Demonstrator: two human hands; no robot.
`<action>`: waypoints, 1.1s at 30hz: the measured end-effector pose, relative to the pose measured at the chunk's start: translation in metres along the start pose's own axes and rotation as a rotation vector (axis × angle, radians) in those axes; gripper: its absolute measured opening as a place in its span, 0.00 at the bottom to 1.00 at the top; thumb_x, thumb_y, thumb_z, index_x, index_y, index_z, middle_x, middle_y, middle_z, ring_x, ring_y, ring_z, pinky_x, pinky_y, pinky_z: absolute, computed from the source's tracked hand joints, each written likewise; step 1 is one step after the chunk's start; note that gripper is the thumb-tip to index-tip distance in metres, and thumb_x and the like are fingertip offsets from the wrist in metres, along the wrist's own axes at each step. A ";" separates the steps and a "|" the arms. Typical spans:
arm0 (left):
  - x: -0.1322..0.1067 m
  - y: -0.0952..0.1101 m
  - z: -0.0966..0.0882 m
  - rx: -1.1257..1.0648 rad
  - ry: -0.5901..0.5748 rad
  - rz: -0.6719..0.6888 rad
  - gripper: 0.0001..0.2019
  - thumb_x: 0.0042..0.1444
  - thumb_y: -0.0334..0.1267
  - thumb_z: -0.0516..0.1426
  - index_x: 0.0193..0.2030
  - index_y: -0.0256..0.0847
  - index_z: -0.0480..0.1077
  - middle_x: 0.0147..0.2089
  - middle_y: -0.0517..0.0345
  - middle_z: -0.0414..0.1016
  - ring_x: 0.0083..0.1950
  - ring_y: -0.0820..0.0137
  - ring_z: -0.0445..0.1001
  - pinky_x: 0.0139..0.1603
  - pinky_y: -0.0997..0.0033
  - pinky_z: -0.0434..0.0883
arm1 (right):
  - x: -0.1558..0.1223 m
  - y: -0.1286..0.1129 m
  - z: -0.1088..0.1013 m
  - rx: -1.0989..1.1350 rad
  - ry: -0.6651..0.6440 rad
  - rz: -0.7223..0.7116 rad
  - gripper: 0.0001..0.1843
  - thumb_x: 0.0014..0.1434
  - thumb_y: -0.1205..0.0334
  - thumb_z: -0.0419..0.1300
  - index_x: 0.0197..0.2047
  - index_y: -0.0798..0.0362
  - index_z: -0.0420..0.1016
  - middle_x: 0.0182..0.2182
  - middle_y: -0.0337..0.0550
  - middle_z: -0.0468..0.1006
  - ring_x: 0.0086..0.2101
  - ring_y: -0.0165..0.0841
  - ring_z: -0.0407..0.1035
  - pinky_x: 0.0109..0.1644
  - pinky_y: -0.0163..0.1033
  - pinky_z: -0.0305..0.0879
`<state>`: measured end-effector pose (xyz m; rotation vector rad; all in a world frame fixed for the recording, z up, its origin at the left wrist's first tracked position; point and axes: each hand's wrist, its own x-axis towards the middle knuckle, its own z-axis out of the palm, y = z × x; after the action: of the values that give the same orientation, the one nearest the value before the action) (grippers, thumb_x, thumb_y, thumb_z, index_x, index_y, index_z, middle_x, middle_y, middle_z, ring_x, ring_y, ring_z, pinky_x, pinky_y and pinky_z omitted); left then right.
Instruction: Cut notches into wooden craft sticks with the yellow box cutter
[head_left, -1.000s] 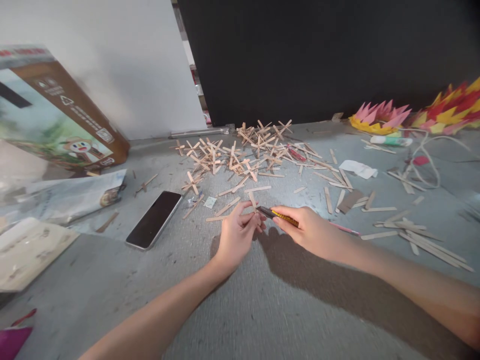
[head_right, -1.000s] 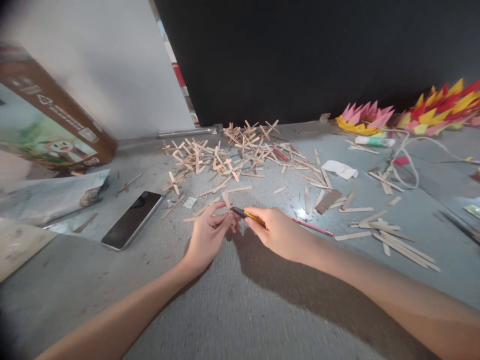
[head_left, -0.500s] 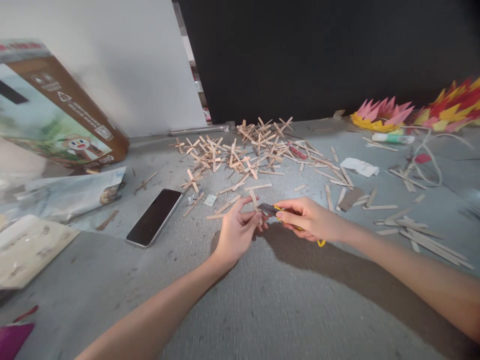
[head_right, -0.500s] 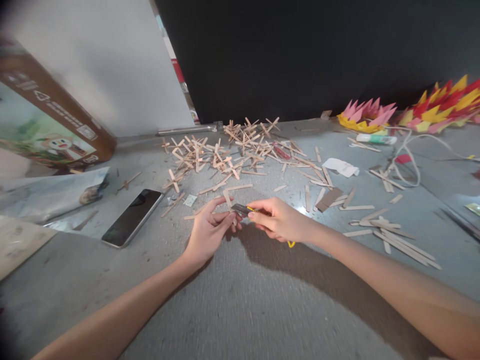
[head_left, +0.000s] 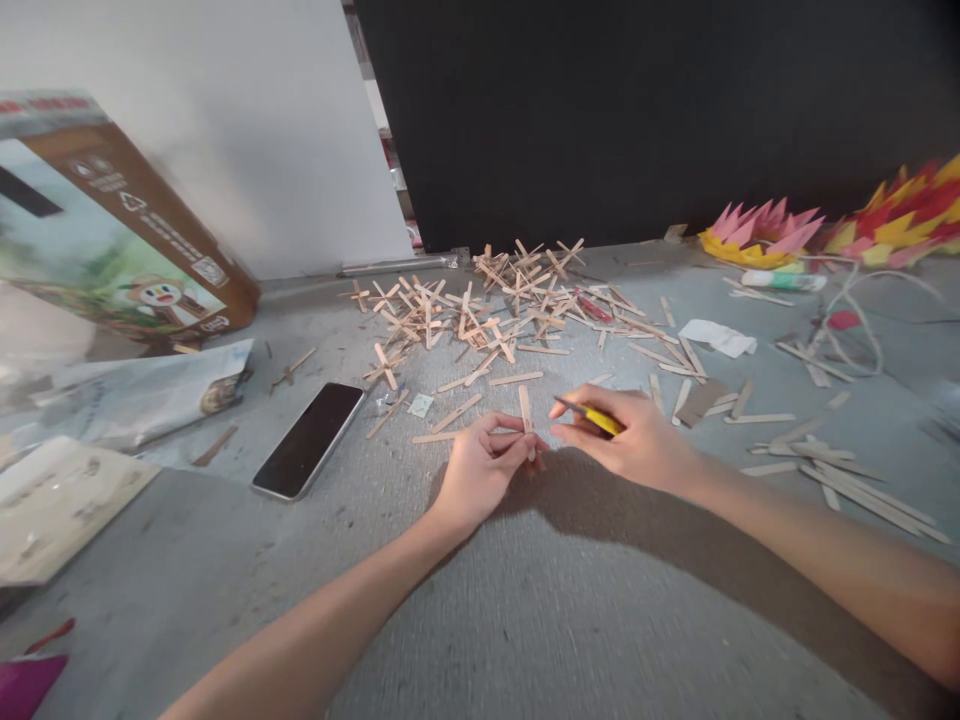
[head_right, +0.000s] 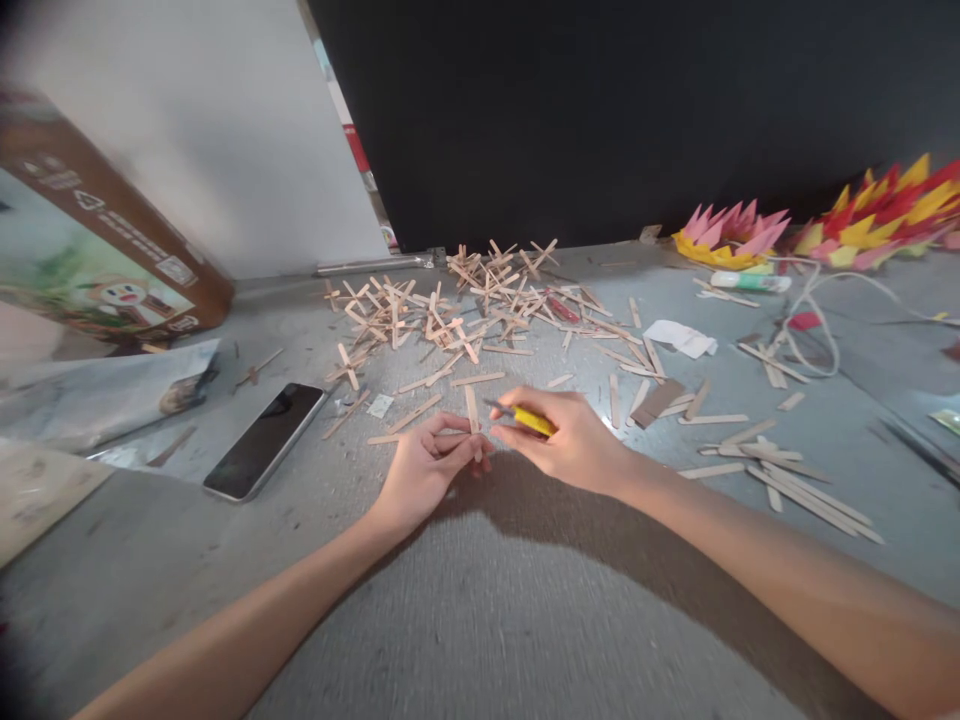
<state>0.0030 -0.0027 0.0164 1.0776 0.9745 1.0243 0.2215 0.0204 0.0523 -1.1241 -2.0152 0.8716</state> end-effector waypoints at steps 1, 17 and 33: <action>0.000 -0.001 0.000 0.008 -0.007 -0.002 0.18 0.57 0.50 0.68 0.39 0.41 0.68 0.31 0.55 0.83 0.29 0.70 0.79 0.36 0.69 0.75 | -0.002 -0.001 0.003 -0.097 0.003 -0.071 0.11 0.70 0.51 0.62 0.48 0.48 0.77 0.30 0.36 0.79 0.28 0.29 0.70 0.35 0.35 0.65; -0.004 -0.008 0.004 0.159 -0.058 -0.023 0.13 0.62 0.46 0.64 0.42 0.40 0.69 0.32 0.54 0.83 0.26 0.72 0.76 0.30 0.71 0.72 | 0.006 0.015 0.016 -0.122 0.000 0.044 0.15 0.71 0.47 0.59 0.51 0.48 0.78 0.26 0.33 0.76 0.23 0.28 0.63 0.31 0.34 0.58; -0.002 -0.006 0.002 0.108 -0.084 -0.026 0.14 0.63 0.45 0.62 0.47 0.36 0.70 0.30 0.58 0.78 0.27 0.73 0.74 0.30 0.72 0.69 | 0.009 0.017 0.008 0.021 -0.201 0.095 0.19 0.67 0.46 0.63 0.57 0.44 0.71 0.24 0.29 0.61 0.25 0.30 0.56 0.31 0.36 0.51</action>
<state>0.0058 -0.0063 0.0115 1.1848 0.9827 0.9063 0.2188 0.0336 0.0357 -1.1681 -2.1217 1.0894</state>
